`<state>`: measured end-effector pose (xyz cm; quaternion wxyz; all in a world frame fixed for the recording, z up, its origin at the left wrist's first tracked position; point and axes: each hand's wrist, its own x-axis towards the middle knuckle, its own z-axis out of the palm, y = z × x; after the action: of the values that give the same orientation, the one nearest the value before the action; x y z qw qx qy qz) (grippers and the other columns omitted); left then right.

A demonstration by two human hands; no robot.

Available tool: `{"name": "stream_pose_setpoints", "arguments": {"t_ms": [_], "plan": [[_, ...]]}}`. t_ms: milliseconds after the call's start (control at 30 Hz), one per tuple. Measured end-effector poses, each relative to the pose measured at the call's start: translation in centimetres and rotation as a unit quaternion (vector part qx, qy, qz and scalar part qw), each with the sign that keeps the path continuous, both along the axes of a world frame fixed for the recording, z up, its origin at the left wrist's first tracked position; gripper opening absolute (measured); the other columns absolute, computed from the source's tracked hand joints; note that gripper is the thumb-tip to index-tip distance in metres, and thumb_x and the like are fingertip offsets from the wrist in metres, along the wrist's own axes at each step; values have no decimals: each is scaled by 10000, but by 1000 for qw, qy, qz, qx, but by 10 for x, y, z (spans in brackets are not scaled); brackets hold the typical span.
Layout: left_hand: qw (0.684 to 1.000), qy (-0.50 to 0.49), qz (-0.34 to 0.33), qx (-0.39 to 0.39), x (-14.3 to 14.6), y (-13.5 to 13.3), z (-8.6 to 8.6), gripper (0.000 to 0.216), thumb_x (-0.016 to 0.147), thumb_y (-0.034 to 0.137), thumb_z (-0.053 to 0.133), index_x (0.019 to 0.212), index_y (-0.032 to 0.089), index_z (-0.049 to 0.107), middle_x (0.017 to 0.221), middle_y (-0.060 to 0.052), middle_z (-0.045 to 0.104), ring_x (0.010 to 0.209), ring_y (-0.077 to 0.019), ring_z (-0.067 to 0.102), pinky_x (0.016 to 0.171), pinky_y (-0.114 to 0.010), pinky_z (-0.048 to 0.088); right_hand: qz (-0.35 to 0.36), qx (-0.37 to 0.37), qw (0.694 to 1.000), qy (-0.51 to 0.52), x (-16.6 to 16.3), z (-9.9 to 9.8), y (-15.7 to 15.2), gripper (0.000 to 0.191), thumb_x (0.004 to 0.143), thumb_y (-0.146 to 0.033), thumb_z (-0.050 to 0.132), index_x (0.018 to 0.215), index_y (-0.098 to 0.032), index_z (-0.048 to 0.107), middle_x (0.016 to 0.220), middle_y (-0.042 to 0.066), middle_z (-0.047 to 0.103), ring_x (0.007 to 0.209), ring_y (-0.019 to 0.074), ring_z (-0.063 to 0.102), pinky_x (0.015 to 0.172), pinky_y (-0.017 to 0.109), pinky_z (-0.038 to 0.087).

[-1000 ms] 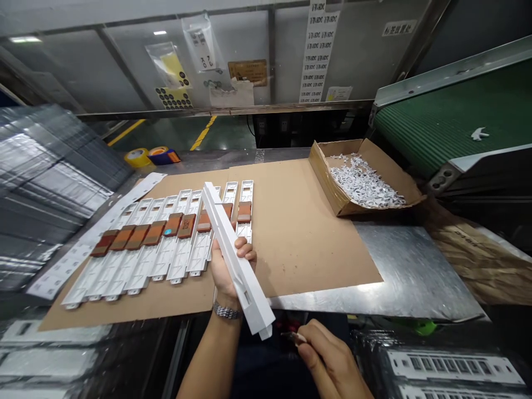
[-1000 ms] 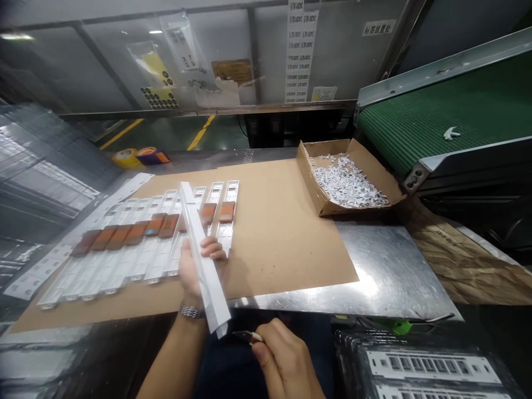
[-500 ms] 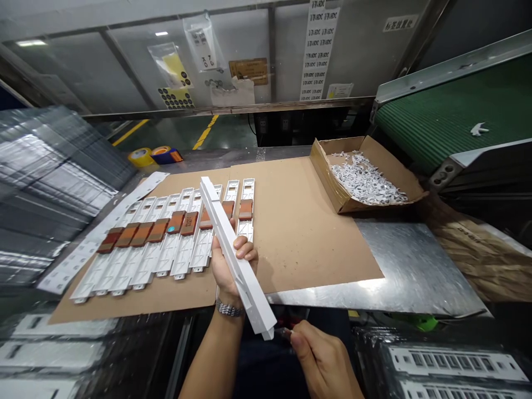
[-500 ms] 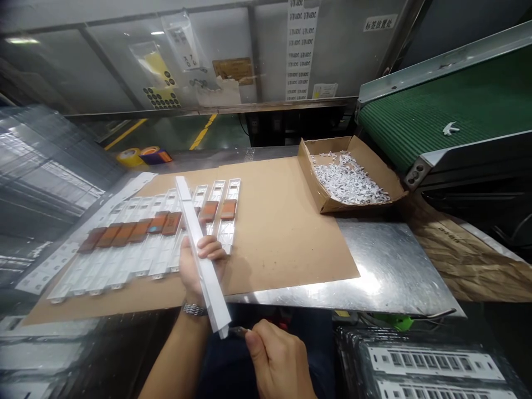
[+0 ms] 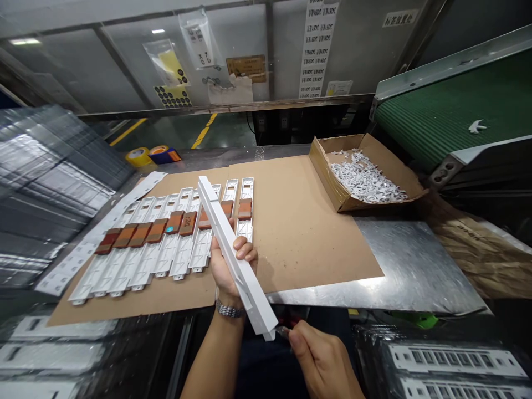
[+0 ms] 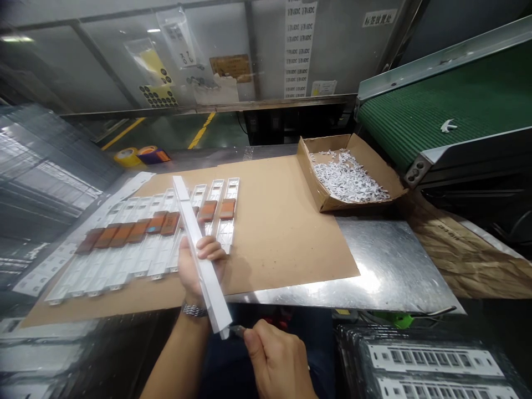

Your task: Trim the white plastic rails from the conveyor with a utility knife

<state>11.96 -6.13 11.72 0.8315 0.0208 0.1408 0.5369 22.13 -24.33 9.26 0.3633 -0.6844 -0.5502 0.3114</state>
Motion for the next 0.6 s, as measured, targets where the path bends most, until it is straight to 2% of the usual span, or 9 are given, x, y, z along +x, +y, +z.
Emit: {"name": "stream_pose_setpoints", "arguments": {"t_ms": [300,433,533,600], "plan": [[1000,27,0,-2,3,0,1,457,935,436,204,1002,181,576,573,50,406,436,-52,422,446,-158,387,25,-8,1000,-3,2,2,-1,426,964,-423,288,613,-206,397,559,-38,459,492,90,458,486,203,282],[999,53,9,1,4,3,-2,411,922,419,244,996,194,580,593,45,417,453,-55,425,471,-169,406,68,-10,998,5,1,2,-2,430,953,-444,316,606,-201,390,546,-45,444,480,82,437,473,207,264],[996,82,17,1,0,4,-4,350,875,401,340,989,180,585,685,-8,526,572,-110,534,568,-257,492,75,14,995,67,5,4,-3,416,954,-441,302,659,-205,476,582,-33,479,520,93,470,494,200,320],[993,111,25,5,-4,1,-5,315,819,345,414,1016,167,583,816,-67,612,740,-200,612,703,-409,533,36,33,992,114,11,6,-4,350,956,-414,303,808,-216,551,648,-17,531,582,111,523,540,200,390]]}}
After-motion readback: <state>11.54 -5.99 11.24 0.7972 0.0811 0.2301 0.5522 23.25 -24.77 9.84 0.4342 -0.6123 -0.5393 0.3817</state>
